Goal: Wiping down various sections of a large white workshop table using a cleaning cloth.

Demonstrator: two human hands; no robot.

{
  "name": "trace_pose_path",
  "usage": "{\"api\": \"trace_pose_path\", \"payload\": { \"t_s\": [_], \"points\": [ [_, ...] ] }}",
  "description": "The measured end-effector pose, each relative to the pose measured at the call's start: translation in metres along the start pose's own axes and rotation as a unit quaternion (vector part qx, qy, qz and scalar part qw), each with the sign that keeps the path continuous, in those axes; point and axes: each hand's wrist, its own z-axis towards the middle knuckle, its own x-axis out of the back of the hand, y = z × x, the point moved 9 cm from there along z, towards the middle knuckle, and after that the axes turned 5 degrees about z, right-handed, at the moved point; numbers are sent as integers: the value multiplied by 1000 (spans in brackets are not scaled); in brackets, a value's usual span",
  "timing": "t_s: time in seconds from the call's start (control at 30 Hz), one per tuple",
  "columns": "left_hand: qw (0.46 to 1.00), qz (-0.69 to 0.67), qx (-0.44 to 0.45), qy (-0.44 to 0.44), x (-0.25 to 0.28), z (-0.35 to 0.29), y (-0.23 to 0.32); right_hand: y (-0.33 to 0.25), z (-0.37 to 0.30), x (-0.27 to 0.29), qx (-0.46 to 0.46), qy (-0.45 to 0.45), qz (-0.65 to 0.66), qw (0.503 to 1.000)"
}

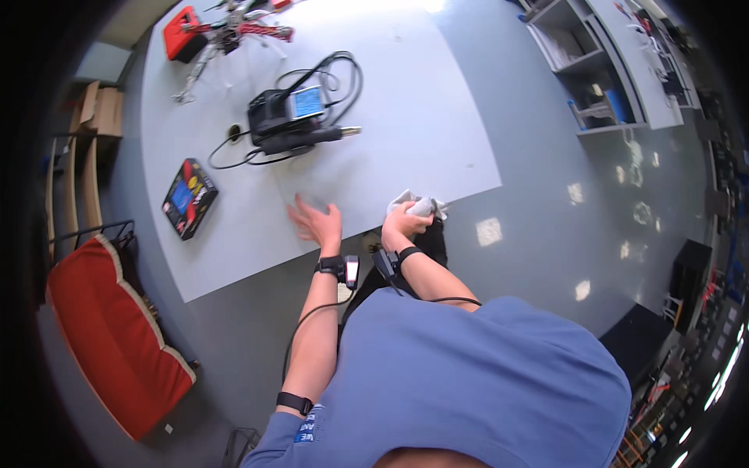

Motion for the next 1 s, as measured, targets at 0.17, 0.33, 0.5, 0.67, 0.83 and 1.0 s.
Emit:
{"api": "trace_pose_path", "payload": {
  "t_s": [0.17, 0.33, 0.5, 0.67, 0.83, 1.0],
  "points": [
    [996, 46, 43, 70, 62, 42, -102, 44, -98, -9, -22, -98, -90, 991],
    [998, -9, 40, -42, 68, 92, -194, 73, -139, -28, -186, -419, -110, 882],
    [981, 59, 79, -165, 48, 89, -188, 5, -35, -21, 36, -562, -161, 810],
    [979, 57, 71, -184, 52, 84, -173, -106, 29, -32, 377, -370, -220, 820],
    [979, 64, 55, -185, 52, 79, -171, -118, -31, -63, 693, -180, -250, 652],
    [978, 72, 69, -182, 52, 77, -181, -100, -127, -70, 738, -287, -208, 574]
  ]
}}
